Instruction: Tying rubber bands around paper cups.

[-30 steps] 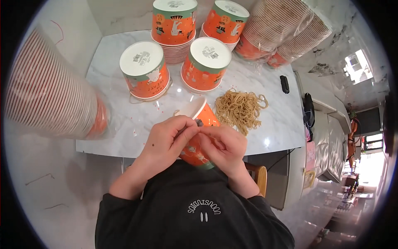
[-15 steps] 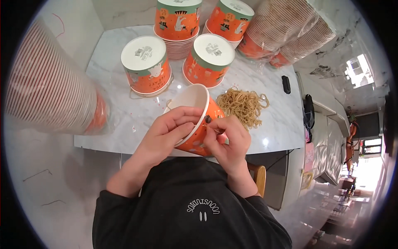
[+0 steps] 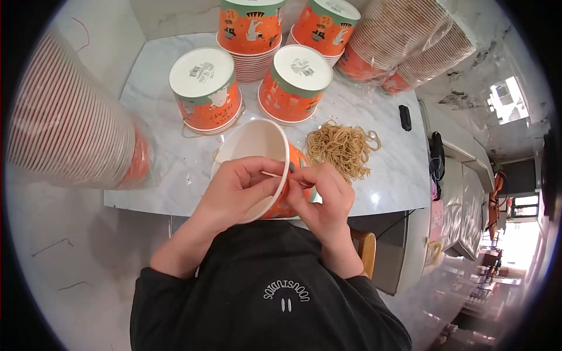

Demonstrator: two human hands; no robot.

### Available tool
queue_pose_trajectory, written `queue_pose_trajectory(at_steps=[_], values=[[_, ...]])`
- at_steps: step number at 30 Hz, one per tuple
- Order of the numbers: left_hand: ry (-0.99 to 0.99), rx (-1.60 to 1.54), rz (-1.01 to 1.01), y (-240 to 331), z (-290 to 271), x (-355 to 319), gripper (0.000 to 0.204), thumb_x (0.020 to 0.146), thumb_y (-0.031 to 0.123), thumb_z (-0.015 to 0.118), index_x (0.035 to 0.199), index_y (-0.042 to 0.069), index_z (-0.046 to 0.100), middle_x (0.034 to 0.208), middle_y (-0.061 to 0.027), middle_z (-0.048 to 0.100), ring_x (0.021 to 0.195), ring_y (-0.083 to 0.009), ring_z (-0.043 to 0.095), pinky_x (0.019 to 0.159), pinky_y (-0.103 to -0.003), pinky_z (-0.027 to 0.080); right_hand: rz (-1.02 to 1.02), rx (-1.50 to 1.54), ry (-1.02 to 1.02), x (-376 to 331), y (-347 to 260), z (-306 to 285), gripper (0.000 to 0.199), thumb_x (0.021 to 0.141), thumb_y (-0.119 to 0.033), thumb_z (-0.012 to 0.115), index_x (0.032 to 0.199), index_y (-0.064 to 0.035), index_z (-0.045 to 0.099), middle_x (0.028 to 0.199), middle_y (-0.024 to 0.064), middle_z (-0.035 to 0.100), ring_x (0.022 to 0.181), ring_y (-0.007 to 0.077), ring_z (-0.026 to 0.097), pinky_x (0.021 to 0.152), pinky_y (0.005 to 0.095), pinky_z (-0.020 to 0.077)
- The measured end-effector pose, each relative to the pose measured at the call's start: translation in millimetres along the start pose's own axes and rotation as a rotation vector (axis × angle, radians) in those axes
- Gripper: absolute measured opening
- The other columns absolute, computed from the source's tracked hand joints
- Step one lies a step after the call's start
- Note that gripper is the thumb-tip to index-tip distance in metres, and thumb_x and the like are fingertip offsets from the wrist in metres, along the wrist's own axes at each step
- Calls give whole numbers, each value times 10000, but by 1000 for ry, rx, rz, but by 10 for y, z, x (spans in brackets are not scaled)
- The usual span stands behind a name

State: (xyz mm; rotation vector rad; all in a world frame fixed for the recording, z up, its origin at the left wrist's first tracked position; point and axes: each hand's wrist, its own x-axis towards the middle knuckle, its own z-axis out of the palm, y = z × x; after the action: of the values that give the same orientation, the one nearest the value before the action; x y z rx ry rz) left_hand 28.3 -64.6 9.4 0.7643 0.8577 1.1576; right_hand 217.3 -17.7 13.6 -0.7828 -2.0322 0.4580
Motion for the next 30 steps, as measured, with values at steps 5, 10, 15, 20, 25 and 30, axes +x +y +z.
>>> queue_pose_trajectory(at_steps=[5, 10, 15, 20, 25, 30], values=[[-3, 52, 25, -10, -8, 2, 213, 980, -52, 638, 1189, -48, 679, 1159, -71, 721, 1044, -127, 697, 937, -269, 560, -65, 10, -51, 32, 6, -47, 276, 736, 39, 781, 980, -41, 681, 847, 89, 679, 733, 271, 685, 621, 353, 547], [59, 90, 23, -6, 28, -9, 162, 973, -56, 642, 1132, -46, 675, 1113, -52, 712, 1006, -103, 681, 912, -259, 558, -62, -28, -122, 16, 24, -67, 250, 785, 6, 767, 1016, -45, 683, 896, 96, 685, 810, 289, 690, 676, 382, 557], [126, 267, 120, -83, 14, 9, 100, 942, -4, 688, 1033, -24, 653, 950, -40, 709, 901, -101, 703, 817, -262, 579, -19, 58, -195, 24, 65, -99, 235, 801, -5, 767, 1019, -45, 691, 916, 88, 688, 793, 289, 678, 666, 380, 545], [156, 348, 109, -83, -28, 14, 69, 931, -8, 667, 990, -7, 631, 905, -7, 672, 849, -67, 660, 773, -243, 554, -48, -46, -215, 63, 286, -287, 168, 823, -18, 762, 981, -68, 736, 916, 81, 683, 770, 280, 639, 663, 378, 520], [168, 297, 45, -93, 42, 6, 47, 941, -1, 657, 973, 0, 622, 893, 2, 662, 845, -55, 645, 748, -239, 537, 375, -50, -236, -14, 196, -300, 151, 868, 8, 728, 1013, -35, 730, 937, 88, 698, 814, 233, 683, 692, 324, 548], [164, 193, 115, -66, 174, -9, 31, 953, 2, 638, 980, 5, 622, 984, -34, 701, 880, -82, 661, 817, -253, 537, 287, 416, -30, -7, 63, -210, 347, 812, 3, 742, 1152, 17, 676, 1075, 109, 699, 943, 193, 658, 821, 318, 520]])
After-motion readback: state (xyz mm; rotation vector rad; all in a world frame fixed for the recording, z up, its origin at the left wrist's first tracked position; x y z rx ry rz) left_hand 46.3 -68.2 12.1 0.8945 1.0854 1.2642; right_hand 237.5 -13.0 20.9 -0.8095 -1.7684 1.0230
